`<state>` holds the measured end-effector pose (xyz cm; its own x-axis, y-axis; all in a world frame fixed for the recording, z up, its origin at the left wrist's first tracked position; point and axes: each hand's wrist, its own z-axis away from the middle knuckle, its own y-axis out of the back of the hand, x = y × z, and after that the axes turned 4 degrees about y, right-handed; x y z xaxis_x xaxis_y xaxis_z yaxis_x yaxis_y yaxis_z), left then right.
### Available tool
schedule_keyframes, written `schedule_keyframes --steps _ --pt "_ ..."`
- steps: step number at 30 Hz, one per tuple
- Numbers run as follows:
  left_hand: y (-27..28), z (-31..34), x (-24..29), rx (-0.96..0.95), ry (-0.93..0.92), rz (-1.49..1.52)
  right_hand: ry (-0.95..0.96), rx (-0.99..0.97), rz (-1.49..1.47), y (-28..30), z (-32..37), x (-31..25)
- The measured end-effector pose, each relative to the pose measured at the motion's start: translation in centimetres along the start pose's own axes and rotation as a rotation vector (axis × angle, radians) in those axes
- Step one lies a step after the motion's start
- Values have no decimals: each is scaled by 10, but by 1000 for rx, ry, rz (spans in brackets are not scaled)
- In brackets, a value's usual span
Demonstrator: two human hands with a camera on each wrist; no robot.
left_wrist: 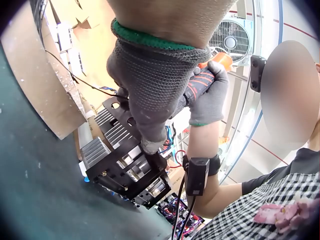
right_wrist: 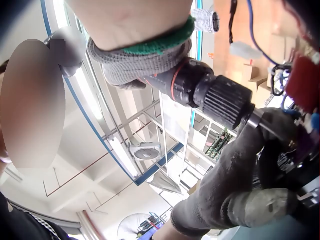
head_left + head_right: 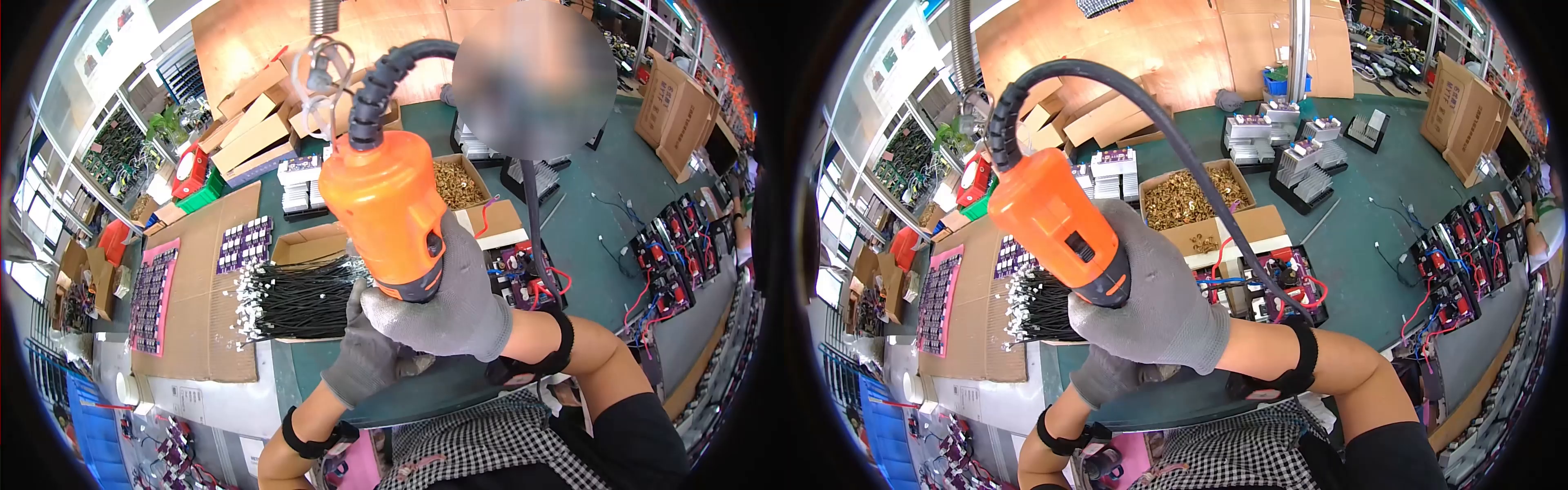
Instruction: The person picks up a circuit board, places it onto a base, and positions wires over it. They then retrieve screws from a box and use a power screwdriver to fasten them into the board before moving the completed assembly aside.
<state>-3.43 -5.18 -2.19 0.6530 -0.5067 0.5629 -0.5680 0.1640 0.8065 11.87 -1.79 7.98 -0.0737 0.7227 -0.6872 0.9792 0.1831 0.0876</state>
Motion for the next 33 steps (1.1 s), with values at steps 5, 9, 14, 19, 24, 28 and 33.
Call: schedule_keyframes --steps 5,9,14,19,24,28,33 --pt "0 2 2 50 -37 -46 -8 -7 9 4 5 4" --pt "4 1 11 73 -1 -67 -41 57 -31 5 8 10" --pt "20 -8 25 76 13 -91 -172 59 38 13 9 9" --pt "0 -13 18 187 22 -51 -259 11 -74 12 6 1" --pt "-18 -2 11 209 -19 -218 -92 -22 -78 4 1 6" --pt "-18 -3 12 197 4 -225 27 -7 15 5 -2 9" --pt "-8 4 43 358 109 -313 -23 -27 63 9 -1 7"
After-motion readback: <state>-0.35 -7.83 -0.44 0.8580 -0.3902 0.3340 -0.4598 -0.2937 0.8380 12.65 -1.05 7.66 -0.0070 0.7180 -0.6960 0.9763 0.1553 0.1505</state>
